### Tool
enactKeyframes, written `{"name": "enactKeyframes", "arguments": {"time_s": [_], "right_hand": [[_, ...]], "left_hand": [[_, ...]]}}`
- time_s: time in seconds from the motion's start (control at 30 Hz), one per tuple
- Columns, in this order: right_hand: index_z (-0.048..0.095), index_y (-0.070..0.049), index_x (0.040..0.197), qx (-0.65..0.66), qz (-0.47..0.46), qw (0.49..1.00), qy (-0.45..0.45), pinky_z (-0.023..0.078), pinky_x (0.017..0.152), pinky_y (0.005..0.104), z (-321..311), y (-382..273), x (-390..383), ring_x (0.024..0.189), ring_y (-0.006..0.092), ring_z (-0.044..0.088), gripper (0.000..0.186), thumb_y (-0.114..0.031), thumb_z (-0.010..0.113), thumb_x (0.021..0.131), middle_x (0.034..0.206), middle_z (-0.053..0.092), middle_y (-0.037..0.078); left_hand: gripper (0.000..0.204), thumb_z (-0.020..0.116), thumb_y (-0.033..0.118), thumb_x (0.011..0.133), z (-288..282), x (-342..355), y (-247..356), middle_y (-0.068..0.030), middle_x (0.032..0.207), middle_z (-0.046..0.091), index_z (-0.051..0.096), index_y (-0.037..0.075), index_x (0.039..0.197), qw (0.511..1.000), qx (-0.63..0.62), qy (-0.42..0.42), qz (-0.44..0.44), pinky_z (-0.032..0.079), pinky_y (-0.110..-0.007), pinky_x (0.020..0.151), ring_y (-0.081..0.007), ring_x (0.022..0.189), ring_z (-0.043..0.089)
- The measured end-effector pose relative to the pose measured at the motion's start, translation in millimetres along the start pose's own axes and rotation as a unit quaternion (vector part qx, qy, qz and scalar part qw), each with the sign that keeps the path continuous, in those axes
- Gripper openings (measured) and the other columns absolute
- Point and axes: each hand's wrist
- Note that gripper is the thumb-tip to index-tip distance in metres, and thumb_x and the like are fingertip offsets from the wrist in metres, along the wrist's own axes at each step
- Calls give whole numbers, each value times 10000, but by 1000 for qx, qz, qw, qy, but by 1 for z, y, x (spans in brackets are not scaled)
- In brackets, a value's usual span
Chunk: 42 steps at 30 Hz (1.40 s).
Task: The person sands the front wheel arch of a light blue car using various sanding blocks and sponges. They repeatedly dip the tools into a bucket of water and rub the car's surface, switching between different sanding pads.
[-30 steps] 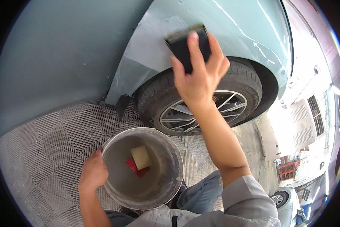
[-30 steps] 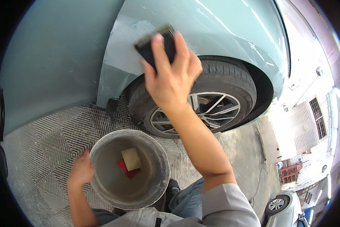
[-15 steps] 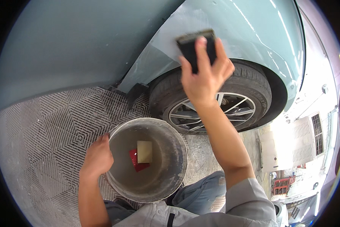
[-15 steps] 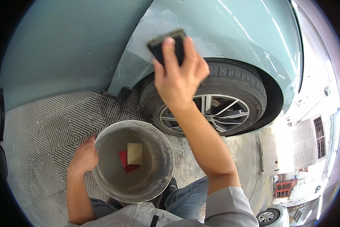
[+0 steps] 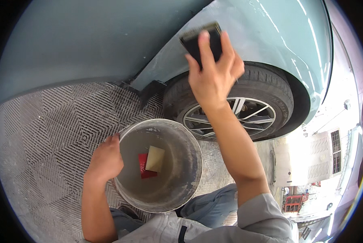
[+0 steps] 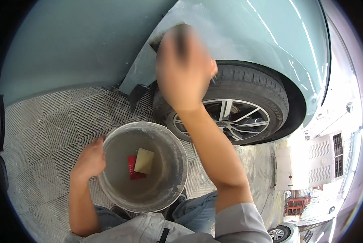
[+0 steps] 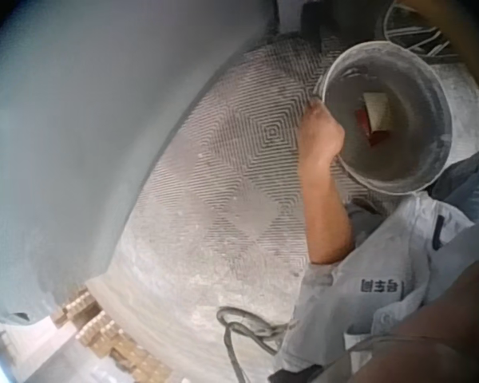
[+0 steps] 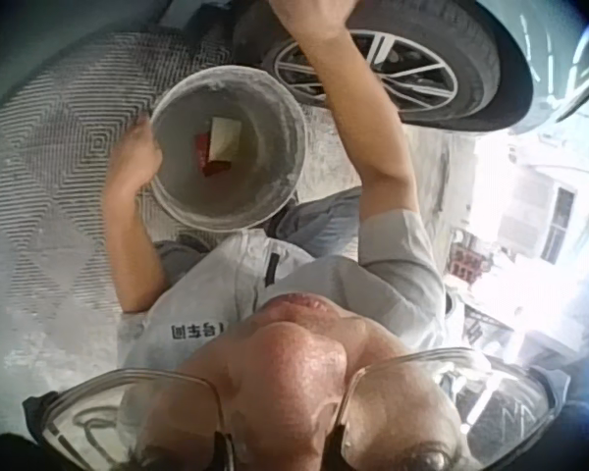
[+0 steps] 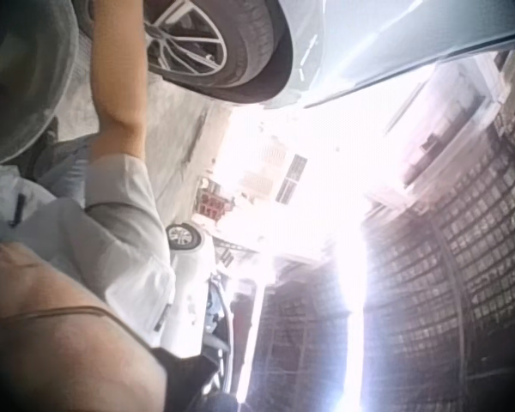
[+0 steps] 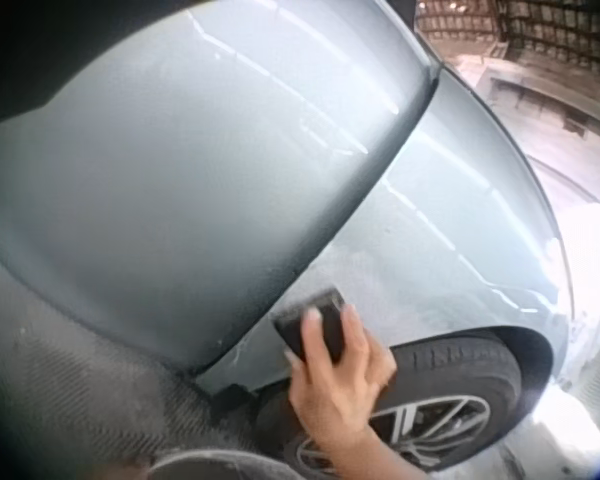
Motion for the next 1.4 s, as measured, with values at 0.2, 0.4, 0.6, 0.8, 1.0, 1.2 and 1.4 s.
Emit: {"name": "enactKeyframes", "arguments": {"time_s": [0.2,0.4,0.6,0.8,1.0,1.2,1.4], "right_hand": [[641,-193,1239,-9,2,999,-44,351,928,420,0,-1,-4,1063,338,465,571,-238,807,695,1352,467,174],[664,-169,1204,17,-25,997,74,351,929,403,6,-5,-7,1065,330,473,579,-212,835,652,1350,465,188],[660,-209,1205,16,-10,999,-40,347,931,402,2,-4,-7,1071,326,464,537,-227,807,689,1361,458,150],[677,-196,1184,-4,-17,1000,5,345,931,396,2,-7,-7,1074,323,474,554,-212,825,651,1349,478,158],[644,-215,1213,14,-3,999,-47,347,918,429,7,-5,-4,1080,338,467,578,-205,812,660,1363,450,174],[638,-196,1222,-22,-17,995,-95,325,932,420,4,-10,4,1078,332,463,579,-193,800,667,1393,435,185],[638,-126,1202,0,-39,998,39,384,884,414,-5,-3,4,1022,311,519,571,-213,812,665,1331,510,177]], "left_hand": [[491,498,4,797,-1,-1,-2,-272,1164,573,458,-108,1274,1000,7,-3,14,476,-447,910,-402,1043,590],[484,493,16,817,-4,0,0,-299,1181,556,446,-100,1284,1000,-12,-23,-5,464,-459,924,-427,1054,577],[501,510,1,789,-2,0,-4,-264,1140,573,447,-115,1273,1000,-15,4,14,492,-444,885,-399,998,601],[490,516,9,793,0,-1,-5,-250,1127,577,454,-102,1267,1000,13,2,23,492,-453,874,-397,983,604],[499,512,1,796,-2,1,-2,-269,1157,572,453,-105,1280,1000,-9,-7,6,482,-448,899,-404,1013,597],[483,501,-4,808,-3,-1,-1,-293,1176,563,456,-108,1278,1000,-4,-5,7,469,-451,916,-420,1042,588],[462,495,6,823,-3,-1,-2,-284,1172,564,462,-102,1271,1000,-6,-15,6,468,-449,918,-417,1053,581]]}}
Point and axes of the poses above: each hand's wrist, its own x-axis towards the middle knuckle, its own z-axis out of the palm, y = z × x
